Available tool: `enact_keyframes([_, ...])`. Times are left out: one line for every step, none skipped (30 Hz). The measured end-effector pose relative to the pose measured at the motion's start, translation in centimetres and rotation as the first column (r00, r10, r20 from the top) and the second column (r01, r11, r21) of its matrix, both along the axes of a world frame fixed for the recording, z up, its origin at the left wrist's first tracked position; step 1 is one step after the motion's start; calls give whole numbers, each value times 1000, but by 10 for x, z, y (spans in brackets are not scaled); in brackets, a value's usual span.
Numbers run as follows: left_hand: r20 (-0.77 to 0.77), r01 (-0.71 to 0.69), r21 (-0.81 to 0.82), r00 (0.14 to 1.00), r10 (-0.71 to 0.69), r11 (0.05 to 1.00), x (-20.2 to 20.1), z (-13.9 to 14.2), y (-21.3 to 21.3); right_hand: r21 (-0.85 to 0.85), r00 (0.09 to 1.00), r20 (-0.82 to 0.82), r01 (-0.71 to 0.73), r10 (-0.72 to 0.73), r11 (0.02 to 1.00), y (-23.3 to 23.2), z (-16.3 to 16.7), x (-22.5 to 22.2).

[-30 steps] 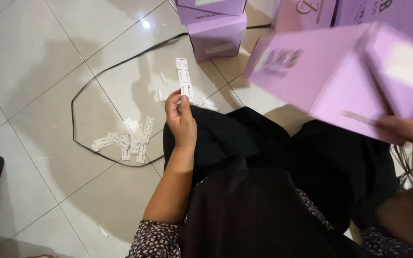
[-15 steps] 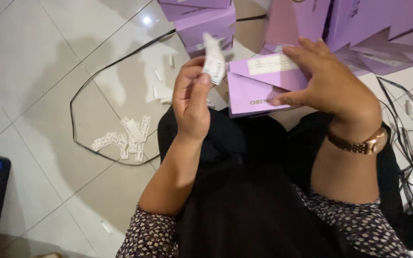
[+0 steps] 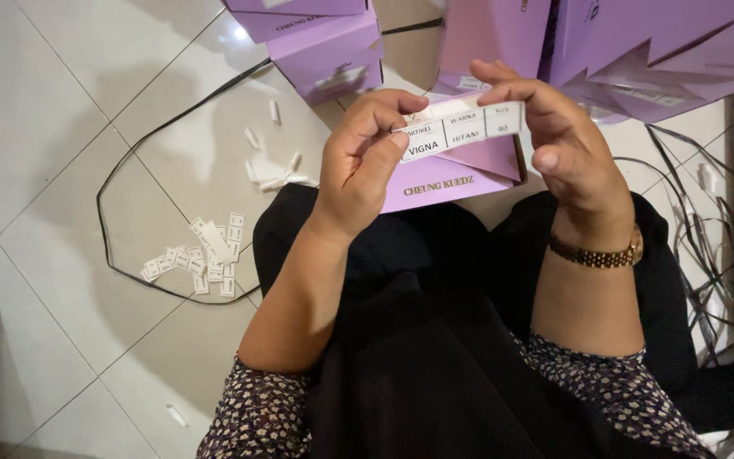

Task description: The person sits on the floor, picks small white printed labels from a pile, peels the backing off each label by hand, and presses the labels onto the side of purple product boxes one at a time, stacking finished boxes nearby.

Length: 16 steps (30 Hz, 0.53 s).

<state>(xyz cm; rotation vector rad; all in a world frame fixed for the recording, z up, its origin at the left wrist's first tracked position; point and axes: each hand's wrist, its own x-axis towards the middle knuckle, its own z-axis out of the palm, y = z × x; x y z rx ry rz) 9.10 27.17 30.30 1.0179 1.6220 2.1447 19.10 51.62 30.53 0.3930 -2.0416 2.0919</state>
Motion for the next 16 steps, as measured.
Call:
enact_keyframes([-20,-13,-17,1000,13,1000,-2,1,0,-21,1000,0,23,-23,1000,0,-1,-2])
enact_keyframes([-39,-27,-34,999,25,999,-3,2,0,-44,999,0,46,-47,998,-2,-4,-5])
enact_keyframes([-56,-38,-52,998,35,998,-3,3,0,-67,997,4,72,-72,995,-3,-5,-5])
enact_keyframes([-95,-63,-81,994,55,995,-2,4,0,-86,994,32,104,-101,991,-4,-7,-4])
enact_keyframes([-133,-86,-108,989,71,990,-2,5,0,-103,989,61,139,-133,985,-6,-9,-2])
enact_keyframes([-173,-108,-131,981,84,986,-2,7,1,-116,982,89,175,-165,978,-7,-11,-2])
enact_keyframes([-217,-136,-144,971,103,980,-3,8,3,-137,971,98,228,-216,964,-8,-13,-2])
enact_keyframes([-261,-168,-156,957,123,973,-4,10,3,-157,958,108,279,-264,947,-10,-15,-5])
enact_keyframes([-303,-201,-169,942,144,965,-3,10,2,-177,943,122,326,-308,928,-13,-16,-6])
enact_keyframes([-279,-229,-202,945,168,952,-3,8,2,-150,938,84,346,-337,926,-15,-18,-7])
enact_keyframes([-257,-256,-236,947,194,937,-5,6,1,-123,931,44,365,-363,923,-18,-19,-10])
enact_keyframes([-238,-284,-268,945,223,920,-8,3,0,-97,923,0,383,-385,919,-20,-20,-12])
enact_keyframes([-285,-342,-323,924,254,882,-12,-2,-1,-36,913,-32,406,-407,913,-22,-20,-14])
enact_keyframes([-334,-400,-372,900,281,837,-15,-7,-3,24,902,-66,429,-426,903,-25,-20,-15])
enact_keyframes([-383,-456,-417,873,303,786,-18,-14,-4,84,890,-101,452,-444,888,-26,-20,-16])
enact_keyframes([-382,-457,-417,872,305,786,-21,-24,8,89,882,-97,468,-460,879,-28,-20,-16])
